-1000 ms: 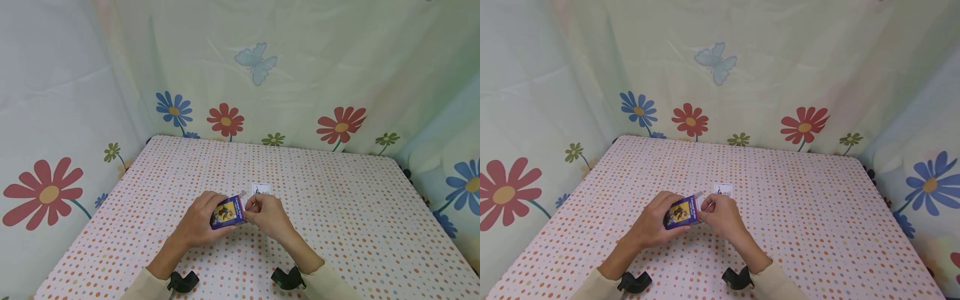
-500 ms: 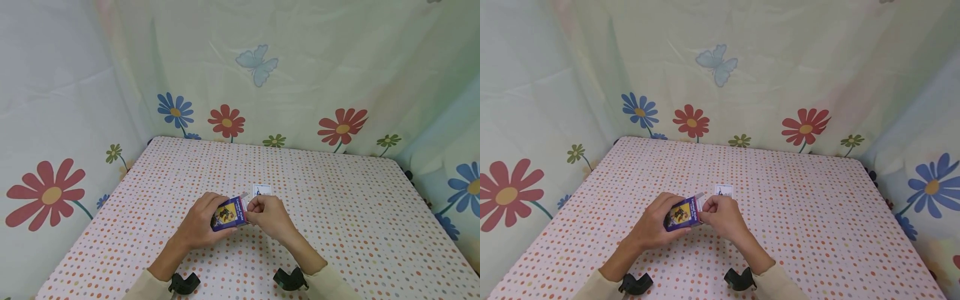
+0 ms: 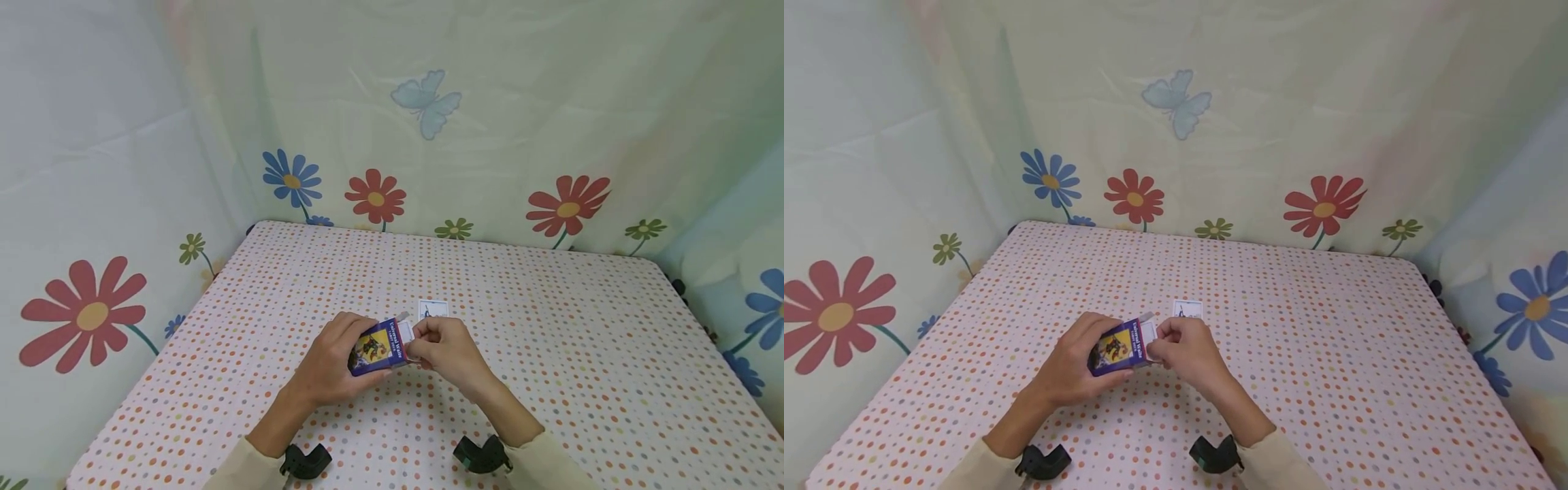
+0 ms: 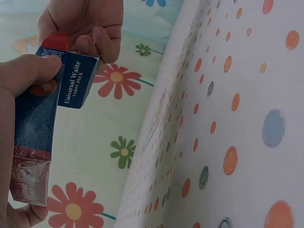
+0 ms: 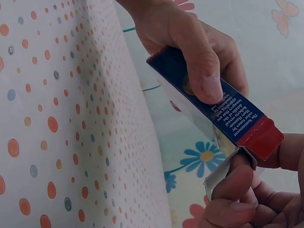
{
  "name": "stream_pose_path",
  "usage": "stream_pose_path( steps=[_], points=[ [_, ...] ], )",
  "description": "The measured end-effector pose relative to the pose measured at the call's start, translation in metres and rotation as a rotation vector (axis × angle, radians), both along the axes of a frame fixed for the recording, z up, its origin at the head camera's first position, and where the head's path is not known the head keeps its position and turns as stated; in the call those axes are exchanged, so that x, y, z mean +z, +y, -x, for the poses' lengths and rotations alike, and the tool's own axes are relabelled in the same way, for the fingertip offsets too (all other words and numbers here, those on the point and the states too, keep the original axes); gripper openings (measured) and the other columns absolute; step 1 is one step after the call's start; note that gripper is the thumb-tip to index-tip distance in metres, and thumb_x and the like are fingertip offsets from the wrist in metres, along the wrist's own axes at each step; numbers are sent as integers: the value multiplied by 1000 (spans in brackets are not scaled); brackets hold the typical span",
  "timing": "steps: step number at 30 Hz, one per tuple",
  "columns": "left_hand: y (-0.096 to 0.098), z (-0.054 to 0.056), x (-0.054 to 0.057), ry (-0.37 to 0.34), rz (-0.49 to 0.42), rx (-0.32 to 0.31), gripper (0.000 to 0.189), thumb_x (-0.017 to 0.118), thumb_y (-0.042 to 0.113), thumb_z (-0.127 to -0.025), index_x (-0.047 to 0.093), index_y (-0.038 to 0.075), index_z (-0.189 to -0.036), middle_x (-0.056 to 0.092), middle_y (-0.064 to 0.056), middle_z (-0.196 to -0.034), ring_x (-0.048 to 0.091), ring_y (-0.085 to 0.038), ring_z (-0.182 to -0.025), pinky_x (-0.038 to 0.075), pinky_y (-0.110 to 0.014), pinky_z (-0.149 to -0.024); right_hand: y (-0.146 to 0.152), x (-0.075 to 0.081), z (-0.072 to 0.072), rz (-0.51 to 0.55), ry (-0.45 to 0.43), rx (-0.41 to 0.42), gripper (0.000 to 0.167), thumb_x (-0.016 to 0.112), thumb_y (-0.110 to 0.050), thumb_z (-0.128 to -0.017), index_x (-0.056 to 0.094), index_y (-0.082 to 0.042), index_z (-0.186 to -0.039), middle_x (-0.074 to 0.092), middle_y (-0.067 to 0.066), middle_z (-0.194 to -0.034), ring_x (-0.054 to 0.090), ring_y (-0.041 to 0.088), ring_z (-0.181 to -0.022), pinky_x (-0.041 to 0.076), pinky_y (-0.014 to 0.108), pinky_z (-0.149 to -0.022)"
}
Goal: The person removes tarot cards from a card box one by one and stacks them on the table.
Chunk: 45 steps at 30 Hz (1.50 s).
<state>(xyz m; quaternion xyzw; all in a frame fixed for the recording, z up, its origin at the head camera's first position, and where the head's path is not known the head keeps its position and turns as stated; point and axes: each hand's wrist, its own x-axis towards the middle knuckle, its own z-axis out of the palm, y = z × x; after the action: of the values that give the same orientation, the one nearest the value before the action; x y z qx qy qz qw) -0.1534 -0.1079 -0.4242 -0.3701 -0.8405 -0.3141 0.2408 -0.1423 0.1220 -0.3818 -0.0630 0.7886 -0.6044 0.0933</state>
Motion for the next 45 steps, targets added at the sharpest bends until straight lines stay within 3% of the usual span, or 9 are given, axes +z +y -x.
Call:
stream_pose_path(
  steps=[5, 12, 23, 34, 45],
  points=[
    [0, 0, -1, 6, 2, 2, 68, 82, 51, -79, 61, 10, -129, 61, -1, -117, 55, -11, -98, 50, -28, -80, 3, -2, 0, 42, -46, 11, 11, 62, 0, -83, 63, 5, -94, 67, 9, -78, 53, 16, -61, 54, 29, -60],
    [-2, 0, -1, 14, -6, 11, 67, 79, 54, -81, 62, 10, -129, 61, -1, -117, 55, -12, -98, 51, -29, -79, 9, -5, 7, 128, -91, 104, 12, 60, 0, -83, 60, 5, -93, 63, 11, -78, 49, 17, -57, 40, 24, -51],
    [-2, 2, -2, 4, -8, 14, 66, 78, 54, -82, 62, 10, -128, 61, -1, -117, 55, -12, -100, 51, -29, -80, 18, -6, 13, 178, -129, 225, 13, 61, -2, -85, 59, 7, -95, 62, 10, -76, 55, 16, -60, 43, 23, -51],
    [-2, 1, -2, 36, -23, 12, 65, 81, 50, -81, 62, 8, -127, 62, -2, -116, 56, -13, -98, 51, -29, -78, 24, -6, 15, 207, -128, 196, 11, 61, -1, -87, 60, 7, -94, 62, 9, -75, 57, 14, -58, 44, 21, -50],
    [-2, 0, -1, 16, -10, 24, 67, 78, 54, -82, 61, 8, -128, 61, -2, -118, 55, -12, -100, 50, -29, -79, 28, -4, 18, 183, -116, 182, 14, 61, 0, -87, 62, 9, -96, 63, 10, -74, 57, 15, -57, 42, 22, -50]
  ],
)
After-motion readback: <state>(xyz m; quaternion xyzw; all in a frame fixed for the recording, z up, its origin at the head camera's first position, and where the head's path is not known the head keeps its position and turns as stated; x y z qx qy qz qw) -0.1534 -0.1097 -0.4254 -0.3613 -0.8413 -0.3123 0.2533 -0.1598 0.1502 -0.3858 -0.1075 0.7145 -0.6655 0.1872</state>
